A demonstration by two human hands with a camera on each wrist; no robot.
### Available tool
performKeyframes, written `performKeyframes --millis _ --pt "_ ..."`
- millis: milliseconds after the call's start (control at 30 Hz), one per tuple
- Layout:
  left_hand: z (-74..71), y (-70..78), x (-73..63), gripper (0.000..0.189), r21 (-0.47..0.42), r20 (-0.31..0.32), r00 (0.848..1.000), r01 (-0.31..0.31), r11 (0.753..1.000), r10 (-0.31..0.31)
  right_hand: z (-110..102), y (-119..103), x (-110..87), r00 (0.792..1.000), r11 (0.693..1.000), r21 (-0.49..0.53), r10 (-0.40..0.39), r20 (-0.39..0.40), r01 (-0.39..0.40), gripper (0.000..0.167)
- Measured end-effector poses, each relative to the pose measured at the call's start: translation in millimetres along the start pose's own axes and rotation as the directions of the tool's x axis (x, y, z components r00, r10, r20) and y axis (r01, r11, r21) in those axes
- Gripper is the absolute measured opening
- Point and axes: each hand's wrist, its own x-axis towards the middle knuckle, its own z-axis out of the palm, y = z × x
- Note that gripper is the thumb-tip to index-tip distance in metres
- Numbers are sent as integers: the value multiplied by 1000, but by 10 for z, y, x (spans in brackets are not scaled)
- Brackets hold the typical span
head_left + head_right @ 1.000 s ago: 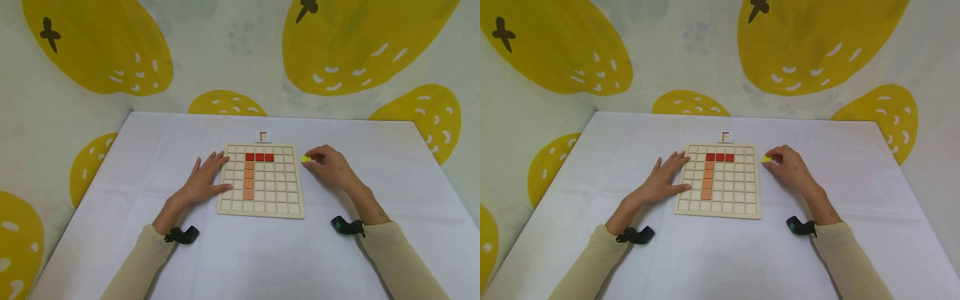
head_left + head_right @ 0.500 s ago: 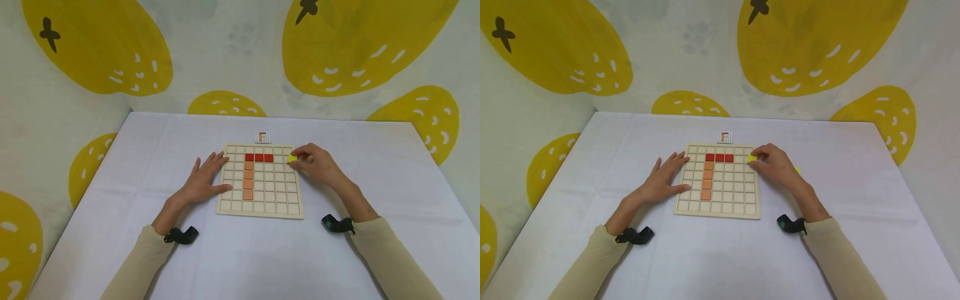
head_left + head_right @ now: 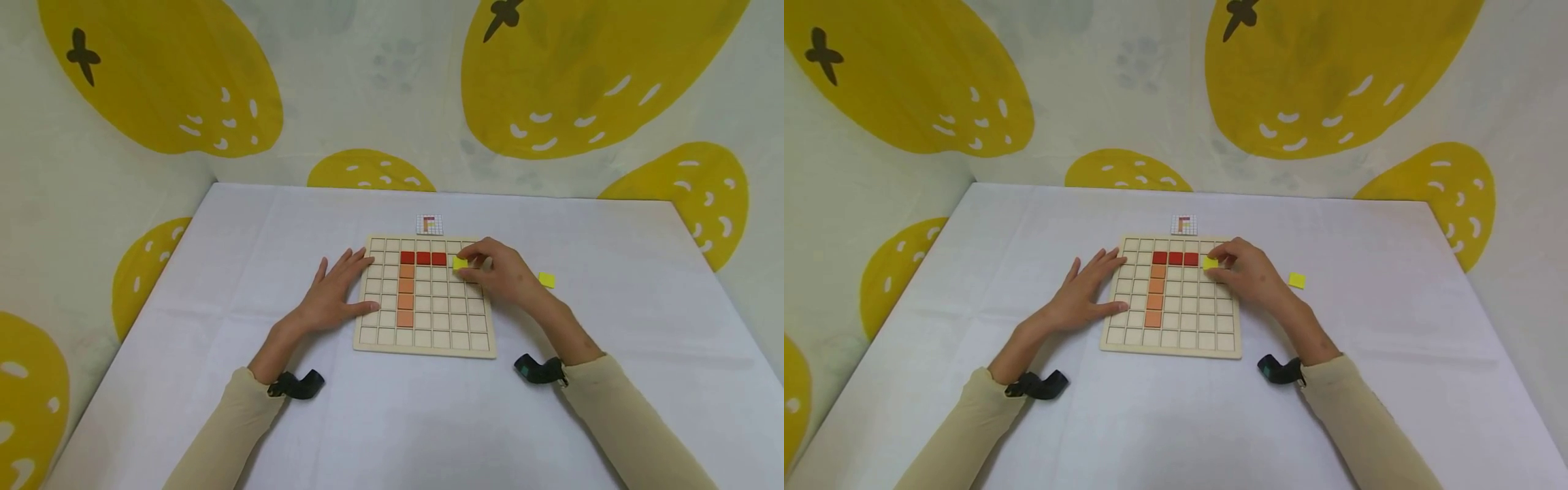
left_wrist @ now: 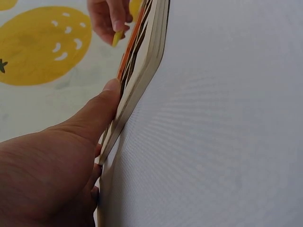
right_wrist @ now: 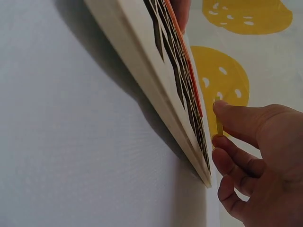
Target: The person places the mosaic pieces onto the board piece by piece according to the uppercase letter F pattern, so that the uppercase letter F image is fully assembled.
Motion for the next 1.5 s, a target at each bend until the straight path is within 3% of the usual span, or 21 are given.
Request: performKeyframes --millis 1500 --pt "27 -20 -5 90 -1 -26 1000 -14 1000 14 410 -369 37 994 997 -33 -71 82 74 32"
